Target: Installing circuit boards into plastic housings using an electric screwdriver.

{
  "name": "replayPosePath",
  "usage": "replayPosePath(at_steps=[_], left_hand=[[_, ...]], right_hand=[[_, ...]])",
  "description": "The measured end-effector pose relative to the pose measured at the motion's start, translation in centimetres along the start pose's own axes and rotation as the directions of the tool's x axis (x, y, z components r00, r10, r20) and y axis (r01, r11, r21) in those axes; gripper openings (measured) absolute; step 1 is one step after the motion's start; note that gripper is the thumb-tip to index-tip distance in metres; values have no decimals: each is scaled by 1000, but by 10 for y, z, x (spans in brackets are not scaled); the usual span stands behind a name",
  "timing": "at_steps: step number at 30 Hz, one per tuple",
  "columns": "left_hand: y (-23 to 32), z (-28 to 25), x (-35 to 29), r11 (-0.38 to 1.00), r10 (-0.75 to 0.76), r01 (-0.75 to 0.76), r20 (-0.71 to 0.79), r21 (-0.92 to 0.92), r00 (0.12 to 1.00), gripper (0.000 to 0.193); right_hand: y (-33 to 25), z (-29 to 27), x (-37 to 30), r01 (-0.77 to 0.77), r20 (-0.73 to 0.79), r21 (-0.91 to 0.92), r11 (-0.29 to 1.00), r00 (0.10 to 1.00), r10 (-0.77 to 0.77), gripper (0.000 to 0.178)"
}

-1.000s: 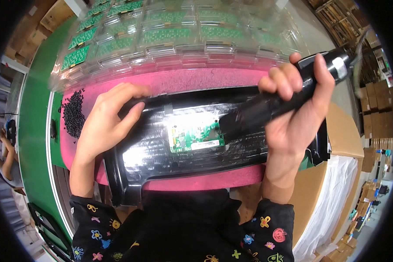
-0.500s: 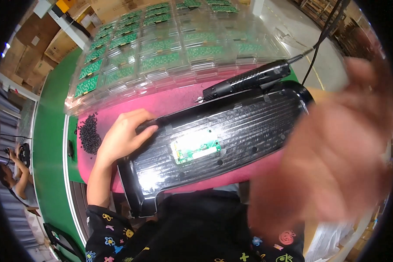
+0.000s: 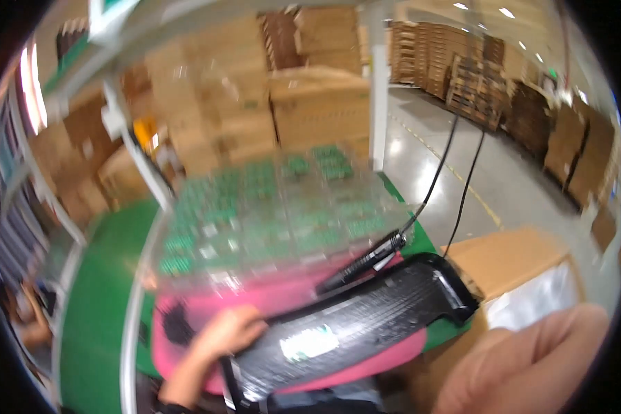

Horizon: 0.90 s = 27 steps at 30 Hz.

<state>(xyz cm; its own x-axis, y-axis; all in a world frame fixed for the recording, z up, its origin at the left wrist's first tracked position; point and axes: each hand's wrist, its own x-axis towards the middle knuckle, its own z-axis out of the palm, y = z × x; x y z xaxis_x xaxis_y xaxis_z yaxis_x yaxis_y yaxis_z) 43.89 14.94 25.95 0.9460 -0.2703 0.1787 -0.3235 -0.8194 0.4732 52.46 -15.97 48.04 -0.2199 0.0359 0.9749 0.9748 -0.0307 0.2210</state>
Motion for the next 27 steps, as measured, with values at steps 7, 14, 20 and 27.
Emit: replayPosePath(at_steps=[7, 14, 20, 27], left_hand=[[10, 25, -5, 999, 0, -3, -119, -32, 993, 26], [34, 13, -10, 987, 36, -50, -93, -152, 995, 22], [9, 7, -7, 999, -17, 14, 59, 52, 998, 23], [23, 2, -2, 999, -29, 31, 48, -44, 998, 24]], right_hand=[[-27, -1, 32, 210, -260, -284, 936, 922, -286, 28], [-42, -17, 19, 237, -9, -224, 945, 969, -245, 22], [-41, -6, -3, 46, 345, 41, 998, 937, -57, 18], [-75, 22, 2, -120, 506, 154, 981, 862, 26, 15]])
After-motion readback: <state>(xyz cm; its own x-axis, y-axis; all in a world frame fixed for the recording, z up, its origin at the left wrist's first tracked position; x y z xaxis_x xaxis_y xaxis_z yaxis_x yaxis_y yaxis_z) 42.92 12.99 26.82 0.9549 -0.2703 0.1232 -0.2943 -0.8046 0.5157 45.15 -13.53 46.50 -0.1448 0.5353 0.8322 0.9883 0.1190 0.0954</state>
